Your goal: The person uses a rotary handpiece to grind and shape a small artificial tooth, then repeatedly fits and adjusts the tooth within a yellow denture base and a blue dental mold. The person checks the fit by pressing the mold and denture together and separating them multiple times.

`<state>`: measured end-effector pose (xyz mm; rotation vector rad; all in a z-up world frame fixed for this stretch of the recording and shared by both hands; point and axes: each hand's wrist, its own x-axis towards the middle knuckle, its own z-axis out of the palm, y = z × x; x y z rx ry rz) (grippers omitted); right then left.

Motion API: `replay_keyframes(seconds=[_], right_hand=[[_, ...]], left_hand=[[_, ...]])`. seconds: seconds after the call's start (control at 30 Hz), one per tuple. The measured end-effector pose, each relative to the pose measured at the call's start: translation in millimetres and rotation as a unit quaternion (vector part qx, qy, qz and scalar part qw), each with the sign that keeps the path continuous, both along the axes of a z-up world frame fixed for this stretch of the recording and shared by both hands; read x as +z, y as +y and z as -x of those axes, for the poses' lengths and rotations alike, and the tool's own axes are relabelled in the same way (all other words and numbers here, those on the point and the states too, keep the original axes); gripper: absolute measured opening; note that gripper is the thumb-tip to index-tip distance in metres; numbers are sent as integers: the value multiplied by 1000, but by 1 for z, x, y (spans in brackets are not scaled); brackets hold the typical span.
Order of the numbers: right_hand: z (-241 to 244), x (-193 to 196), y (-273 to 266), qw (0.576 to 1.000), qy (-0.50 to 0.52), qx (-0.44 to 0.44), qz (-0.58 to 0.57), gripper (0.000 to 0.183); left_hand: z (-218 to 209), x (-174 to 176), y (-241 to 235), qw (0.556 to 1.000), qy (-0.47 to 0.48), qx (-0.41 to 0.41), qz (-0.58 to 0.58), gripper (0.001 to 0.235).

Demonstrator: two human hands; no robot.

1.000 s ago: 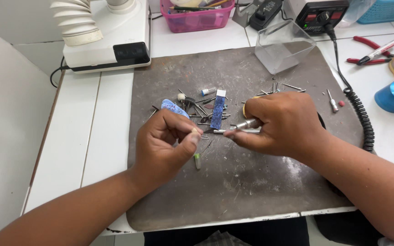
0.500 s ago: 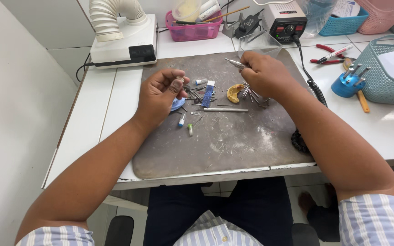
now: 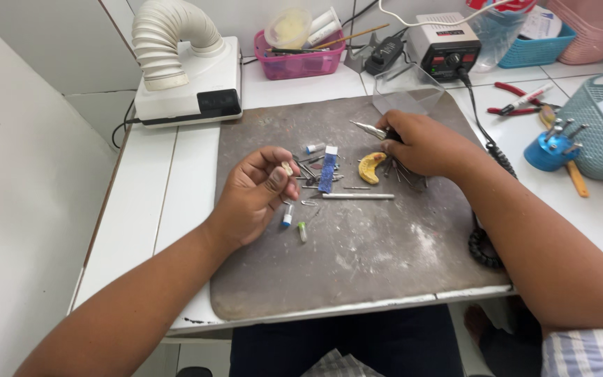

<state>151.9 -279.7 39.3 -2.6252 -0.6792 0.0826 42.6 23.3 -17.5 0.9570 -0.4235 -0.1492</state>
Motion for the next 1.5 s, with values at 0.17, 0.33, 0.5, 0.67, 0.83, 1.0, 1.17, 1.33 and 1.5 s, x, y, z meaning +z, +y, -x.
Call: replay_keyframes(seconds=[0.17,0.33,0.5,0.67,0.83,1.0,1.17,1.33,1.5], right_hand=[[-3,-12,2,999,-19,-45,11,35],[-7,-22,1,998,-33,-33,30,33],[3,-17,10,993,-82,-47,66,43],[40,6,24,965,-229,111,-57,39],[75,20,39,904,-249,310,-156,39],[79,23,47,901,-222,340,-151,34],[78,20,48,890,-208,376,-154,29],[79,16,46,890,-199,378,-158,26],[78,14,46,901,-150,370,-168,23]], left_hand=[[-1,-7,2,997,62,-35,41,24],[0,-6,1,994,84,-57,30,27],[5,0,-2,991,121,-49,10,31],[13,12,-11,983,174,-66,-5,38],[24,17,-22,973,207,-99,-37,40],[25,16,-26,964,229,-104,-85,42],[25,13,-28,963,211,-97,-135,43],[27,16,-32,960,199,-97,-172,43],[29,18,-32,962,179,-96,-182,43]])
